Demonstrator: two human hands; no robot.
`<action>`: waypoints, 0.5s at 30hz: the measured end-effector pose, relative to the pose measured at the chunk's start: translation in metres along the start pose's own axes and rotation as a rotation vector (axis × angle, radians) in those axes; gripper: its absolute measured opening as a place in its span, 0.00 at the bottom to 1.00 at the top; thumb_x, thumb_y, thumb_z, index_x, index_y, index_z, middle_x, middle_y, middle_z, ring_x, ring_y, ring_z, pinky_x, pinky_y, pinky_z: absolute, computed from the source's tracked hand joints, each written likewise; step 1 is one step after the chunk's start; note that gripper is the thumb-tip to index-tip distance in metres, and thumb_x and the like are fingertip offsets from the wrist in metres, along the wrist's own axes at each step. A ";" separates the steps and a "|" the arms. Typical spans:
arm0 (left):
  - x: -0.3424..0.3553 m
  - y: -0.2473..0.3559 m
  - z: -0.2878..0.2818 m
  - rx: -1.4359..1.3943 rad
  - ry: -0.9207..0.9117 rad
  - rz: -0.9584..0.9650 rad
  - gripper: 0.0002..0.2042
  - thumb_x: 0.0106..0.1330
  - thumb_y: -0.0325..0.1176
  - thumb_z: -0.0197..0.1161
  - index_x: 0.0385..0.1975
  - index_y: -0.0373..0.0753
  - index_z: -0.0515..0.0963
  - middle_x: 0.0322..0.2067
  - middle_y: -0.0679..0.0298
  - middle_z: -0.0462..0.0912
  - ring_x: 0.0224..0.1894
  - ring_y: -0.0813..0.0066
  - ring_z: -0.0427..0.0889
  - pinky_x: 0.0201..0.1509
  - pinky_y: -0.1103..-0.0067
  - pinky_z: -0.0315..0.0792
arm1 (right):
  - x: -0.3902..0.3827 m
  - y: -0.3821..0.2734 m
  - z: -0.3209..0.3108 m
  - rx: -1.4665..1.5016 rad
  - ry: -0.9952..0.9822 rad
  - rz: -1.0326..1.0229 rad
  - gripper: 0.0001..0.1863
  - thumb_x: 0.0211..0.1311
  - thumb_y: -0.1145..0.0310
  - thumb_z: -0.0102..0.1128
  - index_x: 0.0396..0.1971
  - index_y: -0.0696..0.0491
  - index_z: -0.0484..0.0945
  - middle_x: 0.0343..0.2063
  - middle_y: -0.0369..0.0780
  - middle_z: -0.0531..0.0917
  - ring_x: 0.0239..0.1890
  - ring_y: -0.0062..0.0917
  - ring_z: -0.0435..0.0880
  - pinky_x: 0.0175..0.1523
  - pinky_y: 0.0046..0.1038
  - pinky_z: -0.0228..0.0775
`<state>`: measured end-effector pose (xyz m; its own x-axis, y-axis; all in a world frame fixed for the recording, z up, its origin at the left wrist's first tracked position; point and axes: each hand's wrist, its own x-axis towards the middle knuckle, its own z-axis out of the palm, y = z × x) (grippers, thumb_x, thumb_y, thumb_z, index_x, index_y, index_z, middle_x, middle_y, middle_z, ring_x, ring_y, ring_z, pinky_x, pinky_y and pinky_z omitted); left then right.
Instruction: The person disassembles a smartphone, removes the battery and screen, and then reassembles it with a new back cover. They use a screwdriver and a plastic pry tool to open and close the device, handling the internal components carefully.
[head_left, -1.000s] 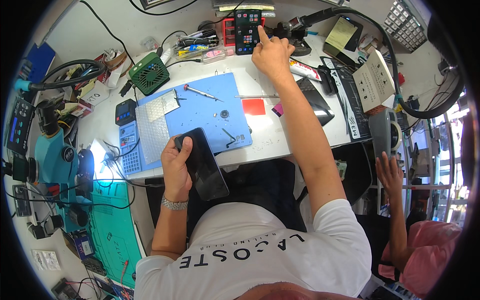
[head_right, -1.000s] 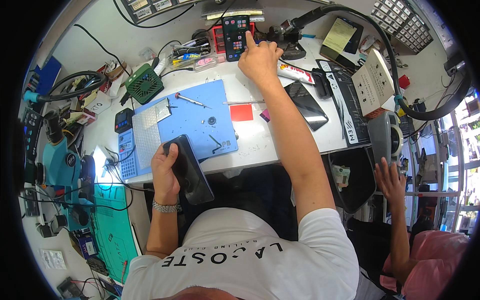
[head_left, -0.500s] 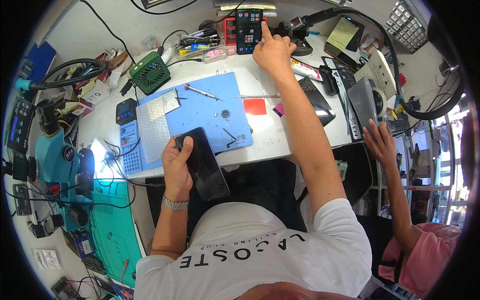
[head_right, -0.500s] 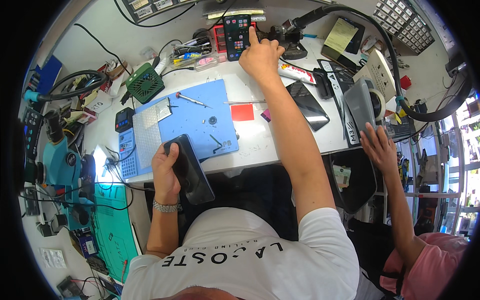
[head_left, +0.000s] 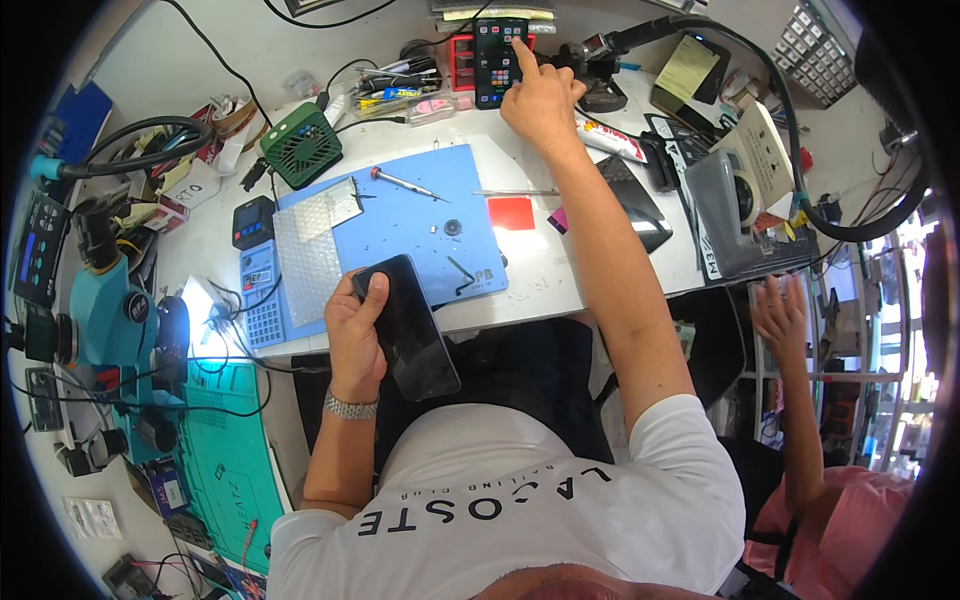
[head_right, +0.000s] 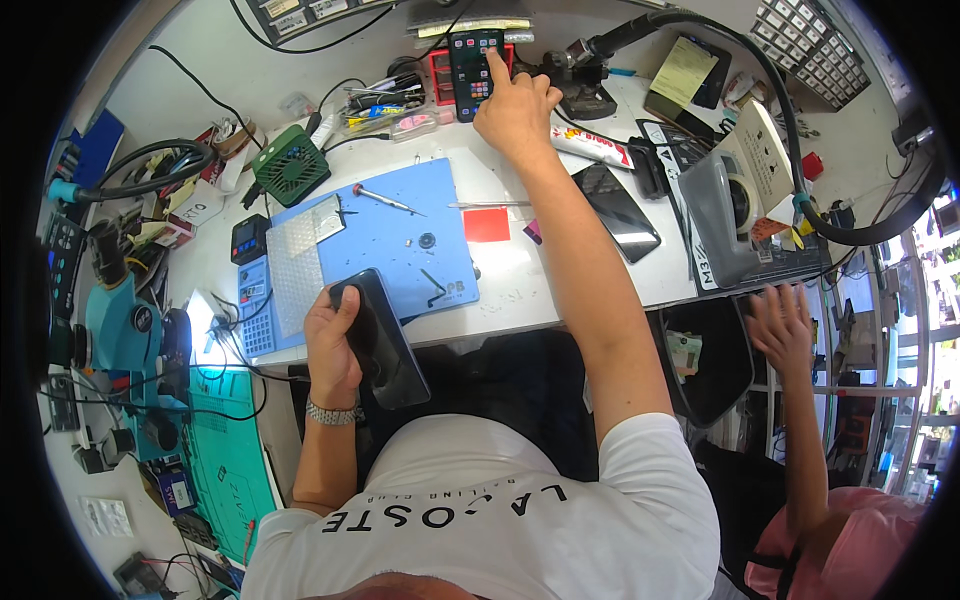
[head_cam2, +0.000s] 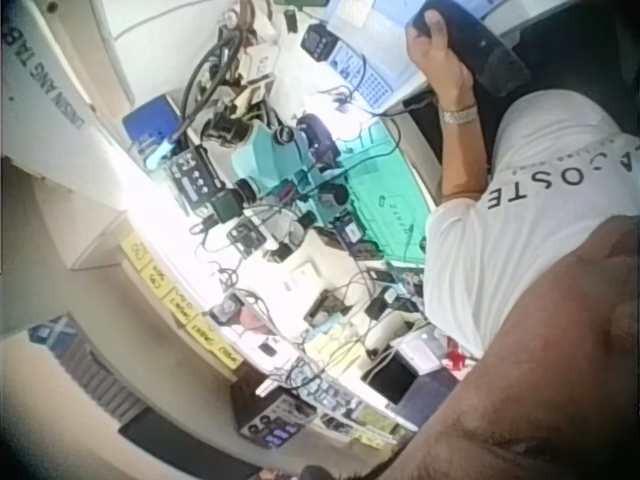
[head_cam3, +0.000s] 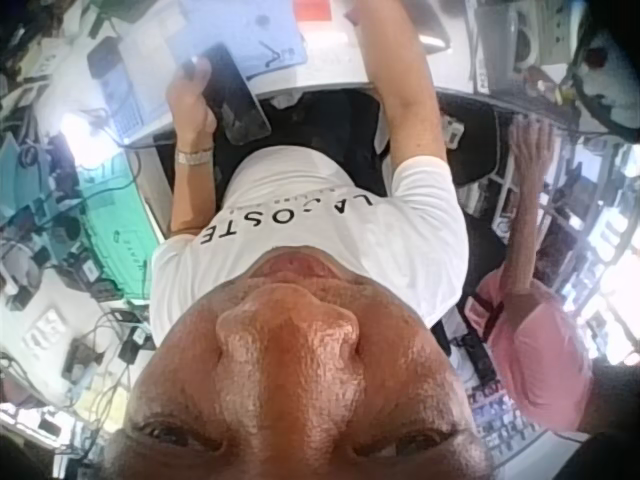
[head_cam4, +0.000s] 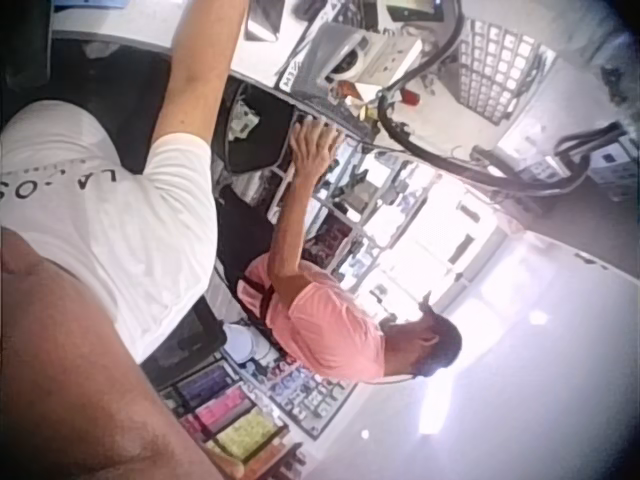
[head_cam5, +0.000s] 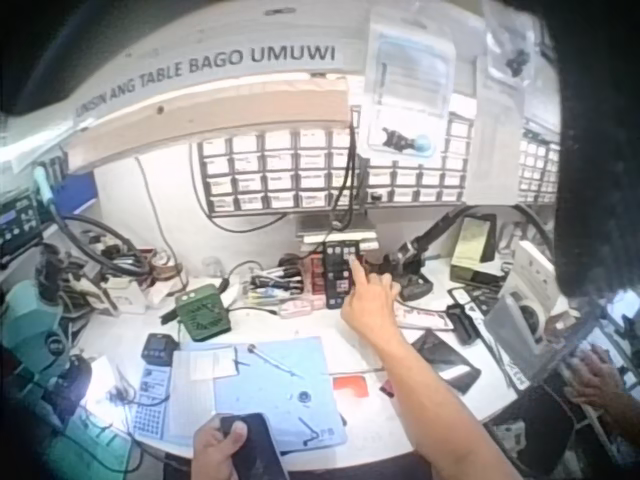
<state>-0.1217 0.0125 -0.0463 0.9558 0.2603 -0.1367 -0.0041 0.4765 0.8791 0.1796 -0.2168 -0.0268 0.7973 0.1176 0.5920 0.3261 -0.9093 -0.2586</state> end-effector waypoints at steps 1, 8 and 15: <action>0.001 -0.002 -0.002 -0.004 -0.006 -0.003 0.11 0.74 0.33 0.69 0.47 0.32 0.80 0.41 0.63 0.87 0.41 0.80 0.84 0.51 0.81 0.78 | 0.003 0.002 0.003 -0.016 0.001 -0.001 0.41 0.58 0.67 0.62 0.75 0.40 0.66 0.43 0.52 0.84 0.52 0.47 0.74 0.60 0.49 0.55; 0.000 0.002 0.002 0.028 0.005 0.006 0.12 0.73 0.32 0.70 0.48 0.32 0.81 0.42 0.63 0.87 0.44 0.79 0.83 0.53 0.80 0.77 | 0.013 -0.004 -0.004 -0.084 -0.132 0.035 0.44 0.59 0.63 0.66 0.78 0.35 0.63 0.42 0.51 0.83 0.51 0.46 0.74 0.59 0.48 0.54; 0.000 0.001 0.001 -0.002 -0.005 0.008 0.11 0.73 0.31 0.69 0.48 0.32 0.81 0.43 0.63 0.87 0.44 0.79 0.84 0.54 0.80 0.77 | 0.013 0.002 -0.005 -0.009 0.058 0.027 0.40 0.58 0.66 0.62 0.75 0.40 0.69 0.40 0.51 0.84 0.50 0.45 0.74 0.59 0.49 0.54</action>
<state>-0.1216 0.0121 -0.0455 0.9573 0.2596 -0.1272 -0.0122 0.4757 0.8795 0.1882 -0.2192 -0.0152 0.7746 0.0701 0.6285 0.3001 -0.9155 -0.2678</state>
